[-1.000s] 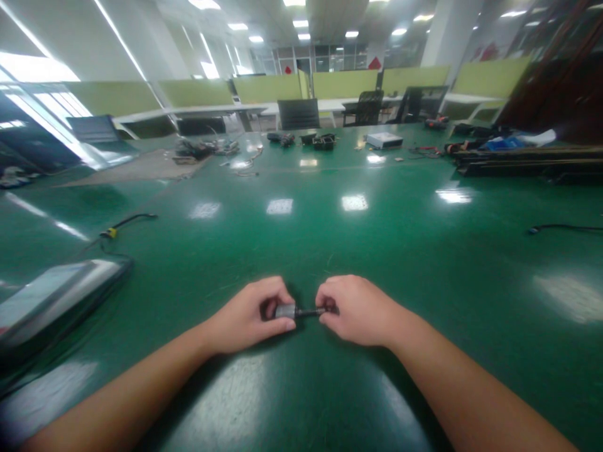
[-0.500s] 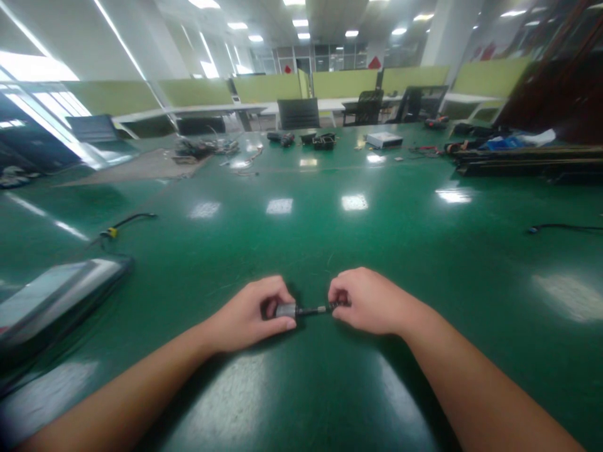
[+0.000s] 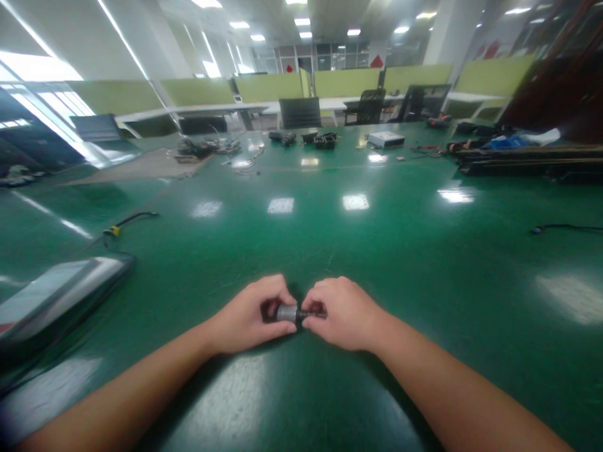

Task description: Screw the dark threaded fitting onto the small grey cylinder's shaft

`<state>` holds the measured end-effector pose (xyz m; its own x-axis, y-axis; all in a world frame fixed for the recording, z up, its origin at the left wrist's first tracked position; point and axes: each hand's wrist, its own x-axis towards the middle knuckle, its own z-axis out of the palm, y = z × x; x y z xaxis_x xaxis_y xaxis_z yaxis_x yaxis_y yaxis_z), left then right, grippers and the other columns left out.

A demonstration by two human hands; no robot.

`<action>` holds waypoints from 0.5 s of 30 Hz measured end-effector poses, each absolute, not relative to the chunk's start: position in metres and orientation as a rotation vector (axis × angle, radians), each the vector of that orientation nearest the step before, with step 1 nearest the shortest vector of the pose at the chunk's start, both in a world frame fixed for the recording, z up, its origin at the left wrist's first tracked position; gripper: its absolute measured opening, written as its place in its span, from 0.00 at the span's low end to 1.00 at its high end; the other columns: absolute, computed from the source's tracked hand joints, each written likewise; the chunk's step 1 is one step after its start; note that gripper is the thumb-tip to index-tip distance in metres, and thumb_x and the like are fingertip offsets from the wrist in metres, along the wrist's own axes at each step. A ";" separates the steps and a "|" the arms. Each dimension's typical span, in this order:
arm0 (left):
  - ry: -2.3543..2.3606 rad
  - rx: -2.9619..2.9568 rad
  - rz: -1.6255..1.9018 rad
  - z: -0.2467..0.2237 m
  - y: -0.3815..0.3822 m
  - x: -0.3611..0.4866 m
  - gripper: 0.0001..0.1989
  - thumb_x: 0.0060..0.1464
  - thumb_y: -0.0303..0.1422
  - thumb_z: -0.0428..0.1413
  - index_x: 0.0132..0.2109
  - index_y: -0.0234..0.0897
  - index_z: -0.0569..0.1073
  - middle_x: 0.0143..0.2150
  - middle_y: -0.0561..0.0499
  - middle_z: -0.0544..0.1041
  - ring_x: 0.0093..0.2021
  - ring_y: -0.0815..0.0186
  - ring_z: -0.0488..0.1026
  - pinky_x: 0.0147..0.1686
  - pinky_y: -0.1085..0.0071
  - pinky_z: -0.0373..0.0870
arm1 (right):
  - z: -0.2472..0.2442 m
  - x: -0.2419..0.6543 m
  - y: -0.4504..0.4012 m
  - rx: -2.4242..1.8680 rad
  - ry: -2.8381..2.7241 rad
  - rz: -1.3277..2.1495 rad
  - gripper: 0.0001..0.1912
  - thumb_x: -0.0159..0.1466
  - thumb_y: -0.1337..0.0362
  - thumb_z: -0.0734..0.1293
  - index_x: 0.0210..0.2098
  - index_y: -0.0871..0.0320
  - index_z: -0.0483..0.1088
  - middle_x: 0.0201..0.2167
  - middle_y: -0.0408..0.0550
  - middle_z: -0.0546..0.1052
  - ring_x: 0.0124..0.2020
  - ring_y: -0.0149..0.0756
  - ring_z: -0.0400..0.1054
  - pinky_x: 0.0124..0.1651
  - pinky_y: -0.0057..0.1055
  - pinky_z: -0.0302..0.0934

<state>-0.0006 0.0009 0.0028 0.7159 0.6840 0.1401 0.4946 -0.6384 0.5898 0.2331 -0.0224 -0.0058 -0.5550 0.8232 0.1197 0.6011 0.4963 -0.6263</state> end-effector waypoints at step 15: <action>0.959 2.271 0.511 0.001 0.000 0.000 0.10 0.52 0.36 0.64 0.36 0.36 0.74 0.31 0.53 0.72 0.30 0.68 0.68 0.30 0.74 0.63 | -0.011 0.224 -0.025 -1.171 -2.275 0.696 0.05 0.59 0.68 0.72 0.36 0.55 0.77 0.32 0.44 0.78 0.35 0.34 0.69 0.38 0.29 0.58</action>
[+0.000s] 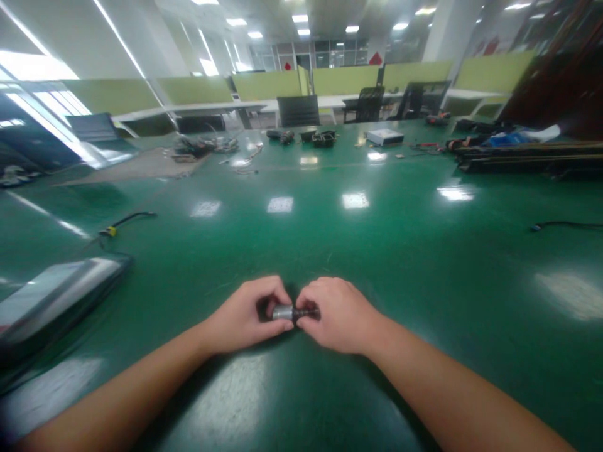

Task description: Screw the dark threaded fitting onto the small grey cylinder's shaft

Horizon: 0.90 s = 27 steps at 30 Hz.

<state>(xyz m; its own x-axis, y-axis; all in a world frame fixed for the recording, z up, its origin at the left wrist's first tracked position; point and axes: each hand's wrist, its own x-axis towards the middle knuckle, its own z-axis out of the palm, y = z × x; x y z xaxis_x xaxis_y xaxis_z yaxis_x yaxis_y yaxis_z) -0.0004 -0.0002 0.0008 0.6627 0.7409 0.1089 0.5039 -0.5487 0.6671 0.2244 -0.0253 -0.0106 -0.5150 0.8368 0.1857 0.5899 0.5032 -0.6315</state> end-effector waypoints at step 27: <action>0.919 2.307 0.476 0.003 0.000 -0.002 0.10 0.54 0.37 0.64 0.36 0.35 0.74 0.31 0.54 0.70 0.30 0.69 0.67 0.31 0.74 0.61 | -0.006 0.231 -0.026 -1.155 -2.326 0.689 0.05 0.58 0.70 0.72 0.34 0.56 0.74 0.30 0.41 0.75 0.32 0.31 0.65 0.35 0.27 0.54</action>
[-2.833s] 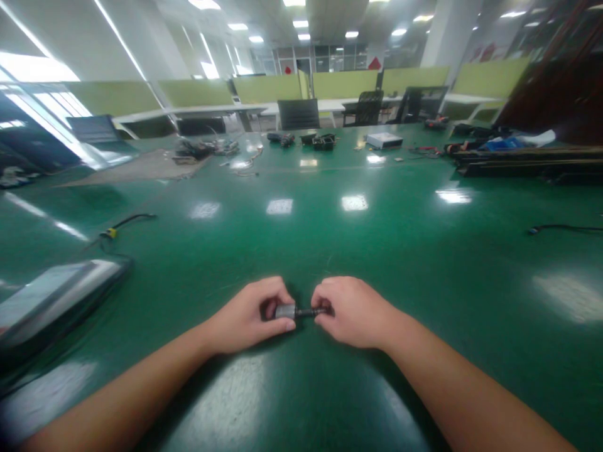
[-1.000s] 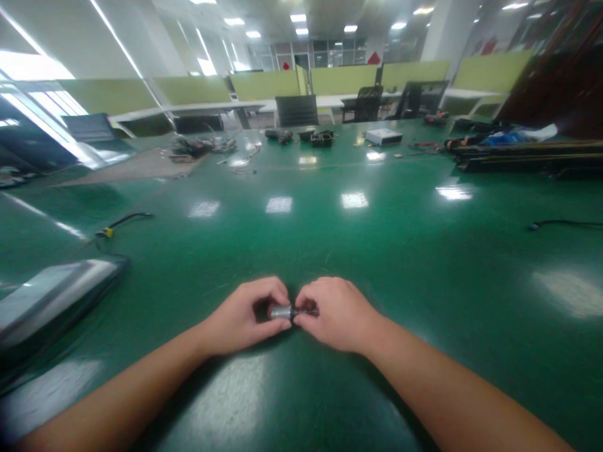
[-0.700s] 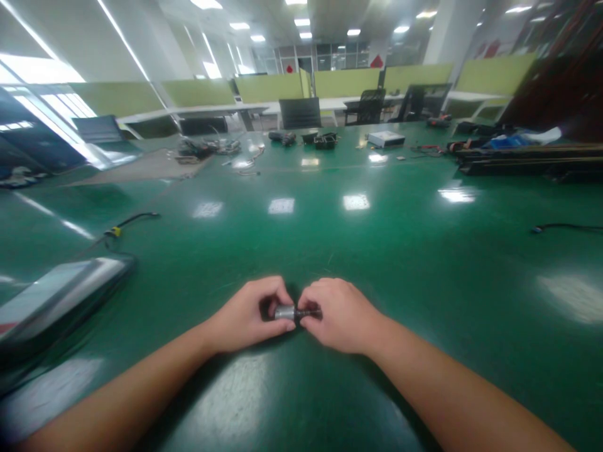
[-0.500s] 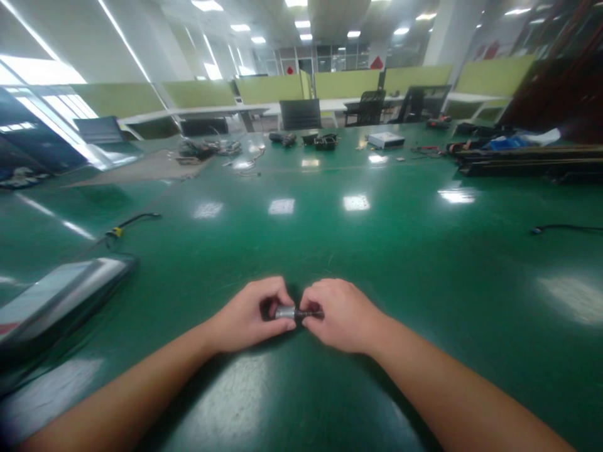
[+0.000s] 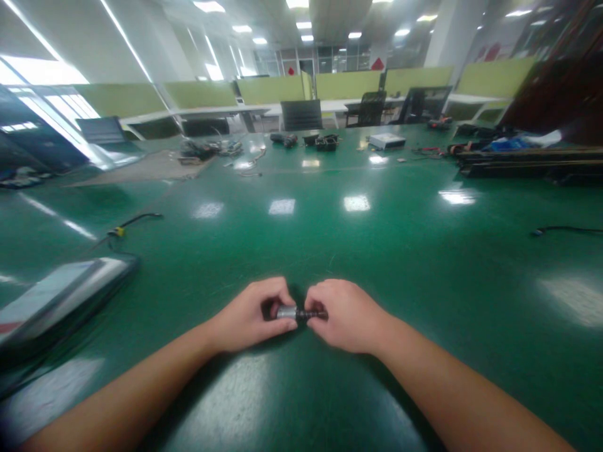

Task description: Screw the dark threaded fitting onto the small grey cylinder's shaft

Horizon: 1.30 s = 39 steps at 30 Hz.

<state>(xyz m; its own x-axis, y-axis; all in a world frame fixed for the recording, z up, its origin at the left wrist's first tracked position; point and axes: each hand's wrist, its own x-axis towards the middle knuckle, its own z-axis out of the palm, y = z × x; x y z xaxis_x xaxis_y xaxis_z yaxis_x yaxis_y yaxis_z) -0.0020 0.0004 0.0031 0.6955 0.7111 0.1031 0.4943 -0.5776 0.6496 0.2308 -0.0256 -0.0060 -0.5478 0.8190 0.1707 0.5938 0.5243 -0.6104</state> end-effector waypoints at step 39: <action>0.926 2.294 0.444 0.004 0.001 -0.002 0.11 0.55 0.38 0.63 0.37 0.35 0.74 0.31 0.54 0.70 0.29 0.70 0.67 0.30 0.74 0.62 | 0.003 0.252 -0.025 -1.257 -2.379 0.728 0.05 0.57 0.71 0.71 0.33 0.56 0.73 0.29 0.40 0.74 0.30 0.29 0.64 0.33 0.26 0.53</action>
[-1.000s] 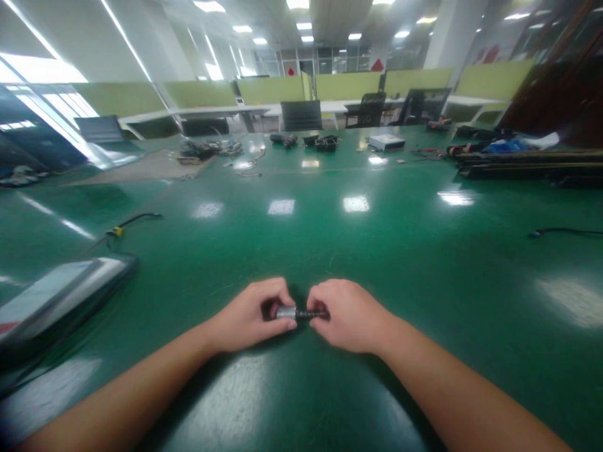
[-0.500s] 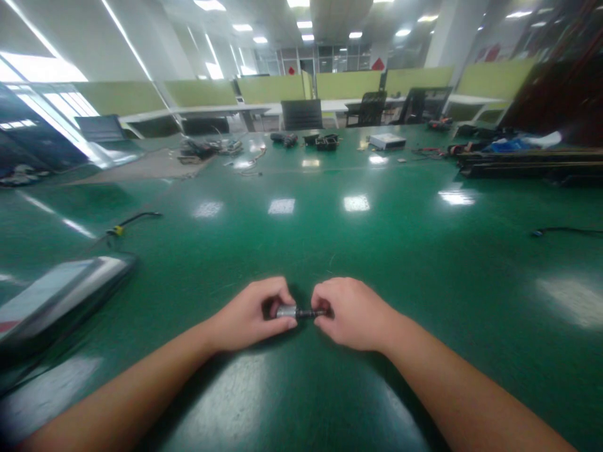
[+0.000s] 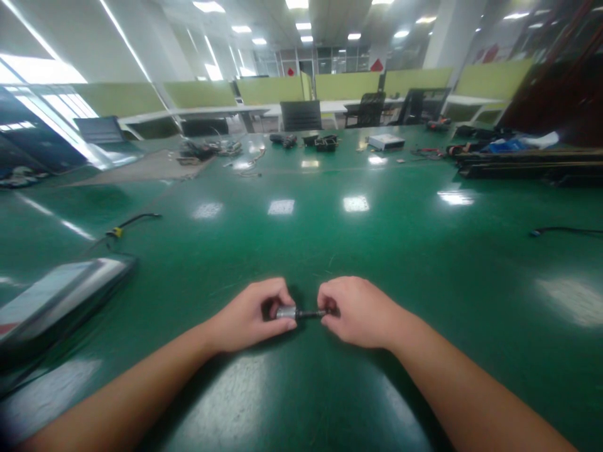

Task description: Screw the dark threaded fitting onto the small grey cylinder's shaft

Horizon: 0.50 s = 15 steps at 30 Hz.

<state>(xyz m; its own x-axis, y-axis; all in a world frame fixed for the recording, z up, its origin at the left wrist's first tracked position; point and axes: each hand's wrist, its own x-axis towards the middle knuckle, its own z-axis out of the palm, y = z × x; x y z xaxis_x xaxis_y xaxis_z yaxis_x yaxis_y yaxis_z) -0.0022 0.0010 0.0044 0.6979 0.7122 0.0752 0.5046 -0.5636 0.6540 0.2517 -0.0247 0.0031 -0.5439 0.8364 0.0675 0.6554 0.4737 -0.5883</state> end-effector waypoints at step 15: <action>0.933 2.292 0.441 0.003 0.001 -0.003 0.12 0.56 0.39 0.63 0.37 0.35 0.73 0.31 0.54 0.70 0.29 0.70 0.67 0.30 0.74 0.62 | 0.011 0.260 -0.023 -1.317 -2.408 0.746 0.06 0.57 0.71 0.71 0.32 0.55 0.74 0.28 0.40 0.75 0.28 0.30 0.64 0.30 0.26 0.52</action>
<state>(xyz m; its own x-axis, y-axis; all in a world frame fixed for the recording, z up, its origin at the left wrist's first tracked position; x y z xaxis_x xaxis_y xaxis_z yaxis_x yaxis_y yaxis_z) -0.0027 0.0014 0.0026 0.6953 0.7152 0.0712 0.5091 -0.5600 0.6536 0.2604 -0.0225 0.0110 -0.5368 0.8436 0.0110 0.6898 0.4464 -0.5700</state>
